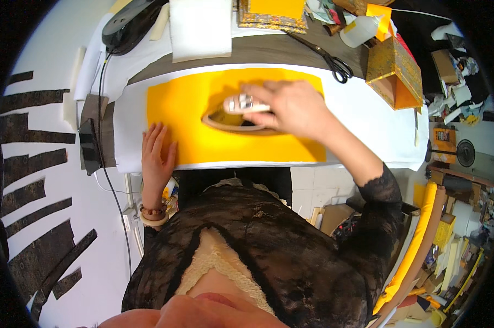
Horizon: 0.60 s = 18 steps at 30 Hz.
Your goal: The person cuts yellow fabric, irons it, applies glue to a cardboard insert, and folds the fabric around it to form a pouch. They repeat the process with a second pouch, ironing the final folds.
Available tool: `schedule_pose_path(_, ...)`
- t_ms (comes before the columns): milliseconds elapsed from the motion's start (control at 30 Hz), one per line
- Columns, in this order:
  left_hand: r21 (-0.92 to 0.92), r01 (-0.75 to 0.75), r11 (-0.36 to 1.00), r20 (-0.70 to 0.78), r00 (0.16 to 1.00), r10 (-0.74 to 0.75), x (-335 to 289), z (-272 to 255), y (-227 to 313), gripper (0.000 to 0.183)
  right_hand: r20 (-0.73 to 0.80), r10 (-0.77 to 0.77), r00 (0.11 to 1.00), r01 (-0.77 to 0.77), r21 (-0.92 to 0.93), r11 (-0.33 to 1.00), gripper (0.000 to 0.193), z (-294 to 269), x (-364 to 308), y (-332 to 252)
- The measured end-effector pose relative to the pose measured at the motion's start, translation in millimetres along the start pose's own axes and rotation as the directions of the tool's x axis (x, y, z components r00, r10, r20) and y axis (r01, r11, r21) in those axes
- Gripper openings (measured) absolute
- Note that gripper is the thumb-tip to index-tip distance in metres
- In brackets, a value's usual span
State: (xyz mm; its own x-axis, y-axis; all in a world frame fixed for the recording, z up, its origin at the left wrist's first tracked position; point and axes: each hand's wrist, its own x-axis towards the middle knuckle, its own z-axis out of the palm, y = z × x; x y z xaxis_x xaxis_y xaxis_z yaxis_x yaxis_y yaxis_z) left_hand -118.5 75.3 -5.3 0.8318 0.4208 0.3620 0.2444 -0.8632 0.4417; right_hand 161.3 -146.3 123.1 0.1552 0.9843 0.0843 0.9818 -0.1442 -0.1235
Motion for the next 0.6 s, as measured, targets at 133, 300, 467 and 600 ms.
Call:
schedule_pose_path(133,-0.047,0.061,0.997,-0.067,0.996,-0.064,-4.7,-9.2,-1.9,0.042,-0.028,-0.172,0.985,0.172,0.008,0.985,0.051,5.2,2.2,-41.3)
schedule_pose_path(300,-0.123,0.130,0.984,-0.265,0.951,-0.159,-13.2,-18.9,-7.0,0.037,0.039,-0.159,0.986,0.159,0.015,0.987,0.052,10.2,54.3,-48.5)
schedule_pose_path(467,-0.163,0.173,0.971,-0.388,0.894,-0.224,-21.1,-24.6,-10.2,0.037,-0.088,-0.091,0.992,0.089,-0.028,0.996,0.048,26.5,136.7,-43.1)
schedule_pose_path(600,-0.209,0.195,0.958,-0.435,0.859,-0.270,-25.7,-32.3,-15.3,0.036,-0.101,-0.098,0.990,0.098,-0.008,0.995,0.048,36.8,169.2,-52.9)
